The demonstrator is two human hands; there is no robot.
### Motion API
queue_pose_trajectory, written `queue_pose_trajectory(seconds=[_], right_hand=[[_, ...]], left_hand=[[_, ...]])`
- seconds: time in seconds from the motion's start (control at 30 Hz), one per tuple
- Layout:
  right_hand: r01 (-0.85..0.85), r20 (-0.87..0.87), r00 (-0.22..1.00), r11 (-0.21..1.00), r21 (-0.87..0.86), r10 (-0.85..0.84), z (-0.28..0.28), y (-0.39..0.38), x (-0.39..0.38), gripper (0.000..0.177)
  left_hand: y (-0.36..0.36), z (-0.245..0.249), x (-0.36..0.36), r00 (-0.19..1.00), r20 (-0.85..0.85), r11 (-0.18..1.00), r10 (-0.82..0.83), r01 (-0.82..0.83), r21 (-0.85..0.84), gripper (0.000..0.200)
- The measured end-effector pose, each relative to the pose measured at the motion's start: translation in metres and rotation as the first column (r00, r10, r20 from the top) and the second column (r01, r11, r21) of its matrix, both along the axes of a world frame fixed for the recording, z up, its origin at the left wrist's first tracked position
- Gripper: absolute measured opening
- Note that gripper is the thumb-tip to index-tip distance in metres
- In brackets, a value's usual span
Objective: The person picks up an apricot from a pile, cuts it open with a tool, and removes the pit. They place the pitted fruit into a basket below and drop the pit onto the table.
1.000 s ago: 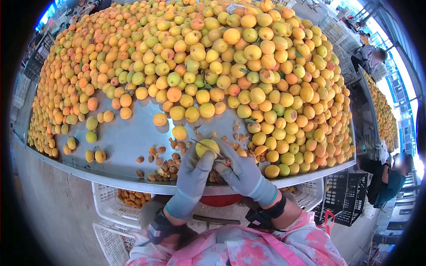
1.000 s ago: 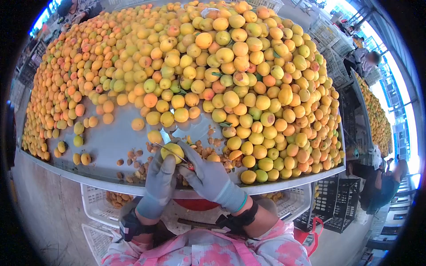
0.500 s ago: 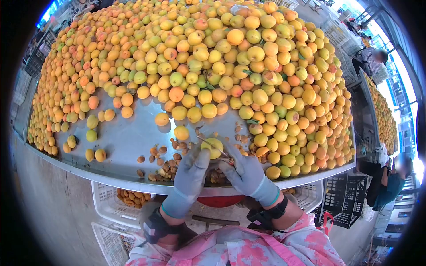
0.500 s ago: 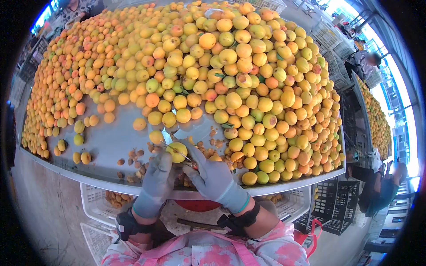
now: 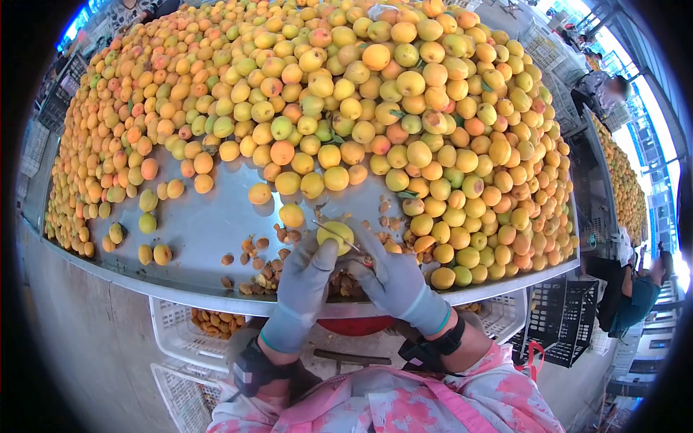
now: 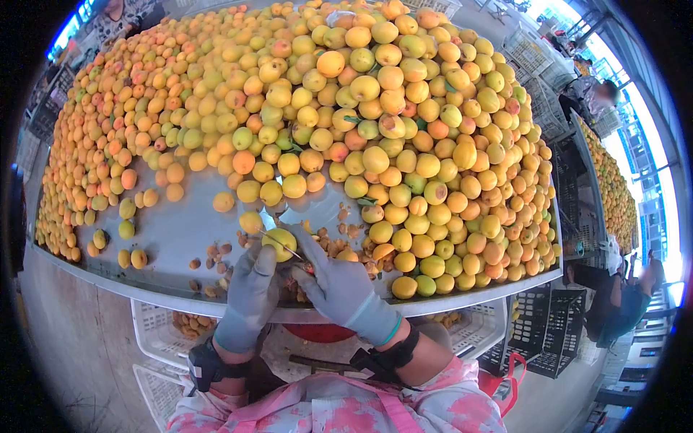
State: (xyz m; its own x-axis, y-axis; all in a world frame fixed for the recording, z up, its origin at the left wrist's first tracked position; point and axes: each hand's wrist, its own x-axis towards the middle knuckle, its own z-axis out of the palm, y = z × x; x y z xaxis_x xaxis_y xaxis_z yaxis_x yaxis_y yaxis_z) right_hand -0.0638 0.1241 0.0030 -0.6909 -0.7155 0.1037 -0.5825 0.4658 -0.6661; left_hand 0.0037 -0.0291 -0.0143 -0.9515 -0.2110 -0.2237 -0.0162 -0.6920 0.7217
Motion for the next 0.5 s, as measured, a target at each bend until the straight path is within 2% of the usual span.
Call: queue_pose_trajectory(seconds=[0.13, 0.17, 0.2, 0.33, 0.4, 0.43, 0.5], right_hand=[[-0.004, -0.006, 1.000, 0.999, 0.036, 0.005, 0.002, -0.001, 0.001, 0.069], [-0.001, 0.006, 1.000, 0.998, 0.060, 0.001, 0.000, -0.003, 0.001, 0.069], [0.005, 0.014, 1.000, 0.996, 0.085, -0.006, 0.000, -0.003, 0.001, 0.070], [-0.025, 0.006, 1.000, 0.998, 0.058, 0.024, 0.003, -0.005, 0.001, 0.069], [0.007, 0.020, 1.000, 0.999, -0.033, -0.006, 0.001, -0.006, 0.003, 0.069], [0.006, 0.021, 1.000, 0.999, -0.032, -0.005, 0.001, -0.006, 0.003, 0.069], [0.014, -0.020, 1.000, 0.998, -0.061, -0.015, 0.003, -0.005, 0.004, 0.067]], left_hand=[[-0.001, 0.006, -0.001, 0.999, 0.022, 0.998, -0.034, 0.033, 0.056, 0.049], [-0.001, 0.009, -0.001, 1.000, -0.009, 0.974, -0.003, 0.001, -0.227, 0.050], [-0.001, 0.011, -0.002, 0.999, -0.050, 0.872, 0.015, -0.038, -0.489, 0.051], [0.001, 0.012, -0.002, 0.997, -0.072, 0.924, 0.030, -0.055, -0.379, 0.052], [0.002, 0.010, -0.003, 0.995, -0.091, 0.970, 0.030, -0.051, -0.238, 0.050], [0.001, 0.007, -0.002, 0.995, -0.090, 0.970, 0.031, -0.052, -0.237, 0.050], [0.001, 0.001, -0.002, 0.999, -0.053, 0.986, -0.009, 0.000, -0.164, 0.047]])
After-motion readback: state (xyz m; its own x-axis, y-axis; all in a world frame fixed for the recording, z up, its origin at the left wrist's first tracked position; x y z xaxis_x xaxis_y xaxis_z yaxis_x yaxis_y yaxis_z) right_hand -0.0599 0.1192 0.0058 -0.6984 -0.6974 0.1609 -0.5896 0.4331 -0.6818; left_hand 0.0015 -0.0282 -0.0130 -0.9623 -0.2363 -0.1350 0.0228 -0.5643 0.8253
